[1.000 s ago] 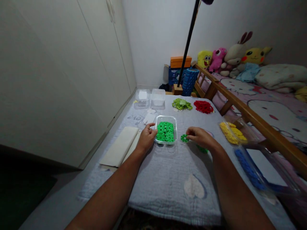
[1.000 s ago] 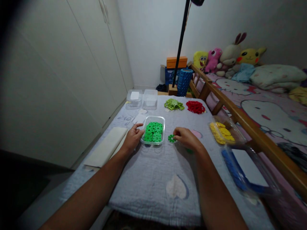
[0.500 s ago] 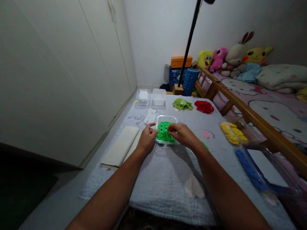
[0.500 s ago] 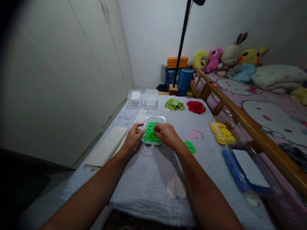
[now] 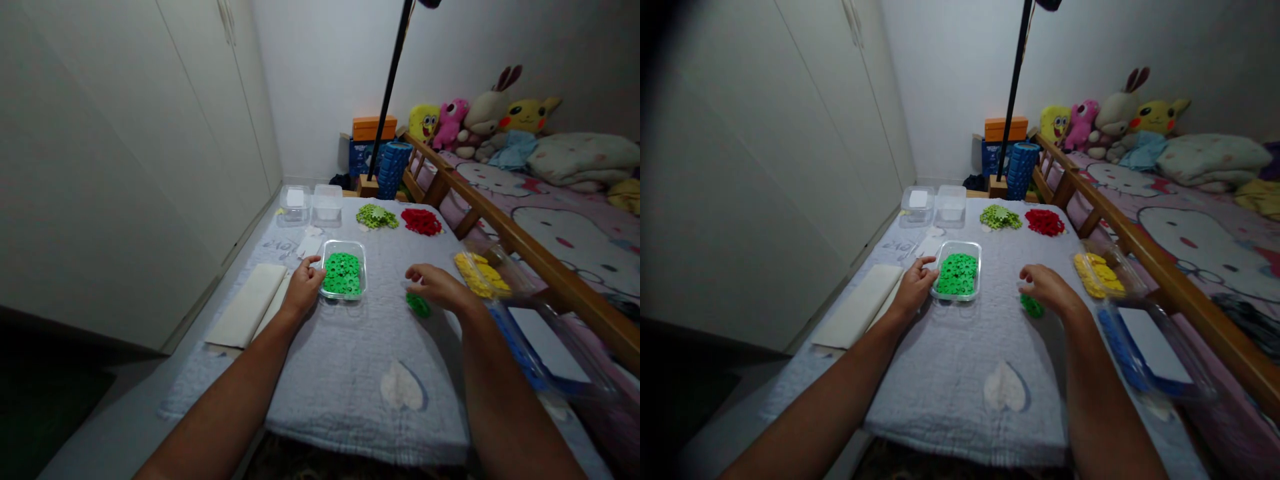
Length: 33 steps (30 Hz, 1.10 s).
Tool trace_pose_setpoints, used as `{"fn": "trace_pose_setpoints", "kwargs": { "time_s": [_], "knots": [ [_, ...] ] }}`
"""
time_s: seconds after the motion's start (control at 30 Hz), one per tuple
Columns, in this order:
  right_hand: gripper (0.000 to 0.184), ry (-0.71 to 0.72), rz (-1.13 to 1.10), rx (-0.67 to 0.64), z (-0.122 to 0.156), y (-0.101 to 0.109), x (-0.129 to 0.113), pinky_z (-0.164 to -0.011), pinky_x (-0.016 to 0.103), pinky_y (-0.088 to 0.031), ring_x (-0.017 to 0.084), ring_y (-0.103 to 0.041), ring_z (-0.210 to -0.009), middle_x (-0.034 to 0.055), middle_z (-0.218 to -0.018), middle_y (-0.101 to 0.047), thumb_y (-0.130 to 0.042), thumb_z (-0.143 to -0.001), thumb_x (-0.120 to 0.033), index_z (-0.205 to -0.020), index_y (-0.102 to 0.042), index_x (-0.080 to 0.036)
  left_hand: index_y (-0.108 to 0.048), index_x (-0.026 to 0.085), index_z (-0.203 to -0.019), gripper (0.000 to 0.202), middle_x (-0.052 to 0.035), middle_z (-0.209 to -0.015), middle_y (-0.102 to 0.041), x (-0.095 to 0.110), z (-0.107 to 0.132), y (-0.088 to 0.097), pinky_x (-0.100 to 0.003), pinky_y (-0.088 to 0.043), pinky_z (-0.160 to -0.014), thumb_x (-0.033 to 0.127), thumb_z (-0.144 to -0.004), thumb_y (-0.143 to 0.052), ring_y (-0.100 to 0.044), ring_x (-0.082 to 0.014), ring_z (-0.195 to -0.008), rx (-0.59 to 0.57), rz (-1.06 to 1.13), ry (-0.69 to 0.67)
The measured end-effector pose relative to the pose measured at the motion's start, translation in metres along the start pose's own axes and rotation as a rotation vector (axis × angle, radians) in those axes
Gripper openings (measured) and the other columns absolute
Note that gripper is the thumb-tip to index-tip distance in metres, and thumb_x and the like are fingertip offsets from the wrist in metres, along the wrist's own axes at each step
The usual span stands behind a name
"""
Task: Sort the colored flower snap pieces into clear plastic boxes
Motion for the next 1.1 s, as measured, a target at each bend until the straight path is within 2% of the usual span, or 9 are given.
{"fn": "trace_pose_setpoints", "kwargs": {
  "time_s": [0.13,0.33,0.5,0.63,0.8,0.93,1.1],
  "knots": [
    [0.022,-0.059,0.010,-0.092,0.008,-0.015,0.026,-0.075,0.027,-0.049,0.020,-0.068,-0.089,0.0058,-0.100,-0.073,-0.077,-0.074,-0.022,-0.095,-0.074,-0.020,-0.064,0.015,-0.126,0.052,0.0109,-0.061,-0.039,-0.002,-0.001,0.000,-0.023,-0.031,-0.054,0.044,-0.082,-0.067,-0.039,-0.0112,-0.054,-0.002,0.001,-0.009],
    [0.018,-0.063,-0.052,-0.109,0.007,-0.033,0.038,-0.063,0.026,-0.043,0.016,-0.058,-0.073,0.0008,-0.083,-0.064,-0.076,-0.067,-0.019,-0.077,-0.062,-0.021,-0.064,0.016,-0.123,0.050,0.0107,-0.061,-0.038,-0.001,0.000,0.000,-0.023,-0.030,-0.053,0.044,-0.082,-0.068,-0.037,-0.0112,-0.053,-0.005,0.000,-0.002],
    [0.015,-0.015,-0.205,-0.026,0.005,-0.027,0.031,-0.061,0.025,-0.042,0.015,-0.056,-0.070,-0.0011,-0.077,-0.062,-0.074,-0.066,-0.023,-0.075,-0.062,-0.021,-0.063,0.016,-0.125,0.051,0.0106,-0.061,-0.038,0.000,0.000,0.000,-0.023,-0.030,-0.054,0.044,-0.083,-0.067,-0.038,-0.0112,-0.054,-0.012,-0.002,-0.006],
    [0.017,0.014,-0.394,0.120,0.000,-0.022,0.026,-0.063,0.028,-0.043,0.017,-0.057,-0.069,-0.0003,-0.073,-0.064,-0.074,-0.070,-0.032,-0.080,-0.064,-0.022,-0.063,0.016,-0.125,0.051,0.0109,-0.061,-0.037,-0.001,0.000,0.000,-0.023,-0.030,-0.054,0.045,-0.083,-0.066,-0.037,-0.0110,-0.054,-0.013,-0.003,-0.001],
    [0.027,0.044,-0.607,0.290,-0.007,-0.030,0.017,-0.065,0.031,-0.047,0.019,-0.059,-0.069,0.0004,-0.073,-0.065,-0.073,-0.071,-0.045,-0.085,-0.066,-0.022,-0.064,0.015,-0.123,0.050,0.0108,-0.060,-0.038,0.002,0.000,0.000,-0.023,-0.029,-0.054,0.044,-0.082,-0.067,-0.038,-0.0113,-0.054,-0.008,0.002,-0.012],
    [0.020,0.061,-0.510,0.291,-0.006,-0.032,0.005,-0.067,0.031,-0.047,0.019,-0.061,-0.069,0.0006,-0.072,-0.067,-0.067,-0.072,-0.040,-0.080,-0.067,-0.022,-0.065,0.016,-0.123,0.049,0.0105,-0.060,-0.039,0.000,0.000,0.001,-0.023,-0.029,-0.054,0.042,-0.081,-0.068,-0.038,-0.0114,-0.053,0.000,0.014,-0.004],
    [0.012,0.026,-0.392,0.278,-0.002,-0.015,0.003,-0.069,0.032,-0.047,0.020,-0.064,-0.072,0.0030,-0.075,-0.073,-0.067,-0.073,-0.033,-0.076,-0.071,-0.022,-0.065,0.016,-0.125,0.051,0.0104,-0.061,-0.040,-0.003,-0.001,0.000,-0.023,-0.030,-0.055,0.042,-0.082,-0.069,-0.040,-0.0115,-0.054,-0.005,0.004,-0.006]
  ]
}}
Point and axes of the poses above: each hand's wrist, its own z-axis away from the middle knuckle, its own y-axis out of the back of the hand, x = y × z, the point moved 9 cm from there along -z, towards the middle knuckle
